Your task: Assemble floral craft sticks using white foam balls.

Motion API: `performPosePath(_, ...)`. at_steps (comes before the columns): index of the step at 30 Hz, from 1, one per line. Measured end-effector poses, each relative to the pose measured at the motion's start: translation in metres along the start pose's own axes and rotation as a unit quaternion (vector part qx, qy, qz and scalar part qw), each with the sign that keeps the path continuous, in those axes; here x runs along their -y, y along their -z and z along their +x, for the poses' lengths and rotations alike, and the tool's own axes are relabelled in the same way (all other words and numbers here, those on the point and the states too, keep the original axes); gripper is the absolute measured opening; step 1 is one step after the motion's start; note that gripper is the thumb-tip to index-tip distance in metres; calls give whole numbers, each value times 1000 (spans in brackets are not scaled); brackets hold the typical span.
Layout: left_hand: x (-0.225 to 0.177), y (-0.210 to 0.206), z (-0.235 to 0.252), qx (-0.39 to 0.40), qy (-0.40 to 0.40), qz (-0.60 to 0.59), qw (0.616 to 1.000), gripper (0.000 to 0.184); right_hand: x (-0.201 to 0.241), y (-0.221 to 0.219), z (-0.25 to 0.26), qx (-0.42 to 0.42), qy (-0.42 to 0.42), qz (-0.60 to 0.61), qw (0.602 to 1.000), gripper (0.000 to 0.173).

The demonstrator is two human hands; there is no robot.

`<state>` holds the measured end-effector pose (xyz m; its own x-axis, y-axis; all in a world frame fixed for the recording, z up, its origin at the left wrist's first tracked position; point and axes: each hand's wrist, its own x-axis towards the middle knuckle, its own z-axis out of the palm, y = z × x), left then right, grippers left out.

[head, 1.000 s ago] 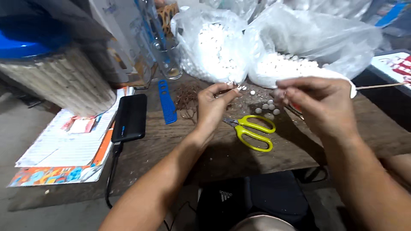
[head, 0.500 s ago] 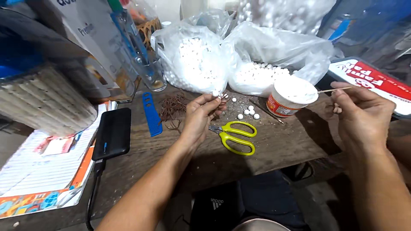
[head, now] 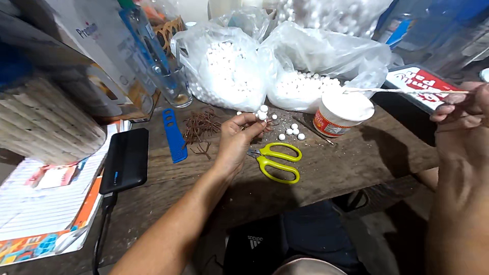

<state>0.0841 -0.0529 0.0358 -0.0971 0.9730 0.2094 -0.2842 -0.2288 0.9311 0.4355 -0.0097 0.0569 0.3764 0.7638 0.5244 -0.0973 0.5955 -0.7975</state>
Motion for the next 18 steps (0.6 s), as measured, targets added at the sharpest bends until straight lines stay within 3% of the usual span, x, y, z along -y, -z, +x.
performPosePath(5, 0, 1, -2, 20, -12, 23, 999, 19, 16, -48, -40, 48, -115, 56, 991, 42)
performPosePath(9, 1, 1, -2, 27, -26, 28, 999, 20, 14, -70, -52, 94, -118, 69, 986, 41)
performPosePath(18, 2, 1, -2, 34, -23, 37, 998, 18, 10, -79, -53, 106, -121, 68, 985, 39)
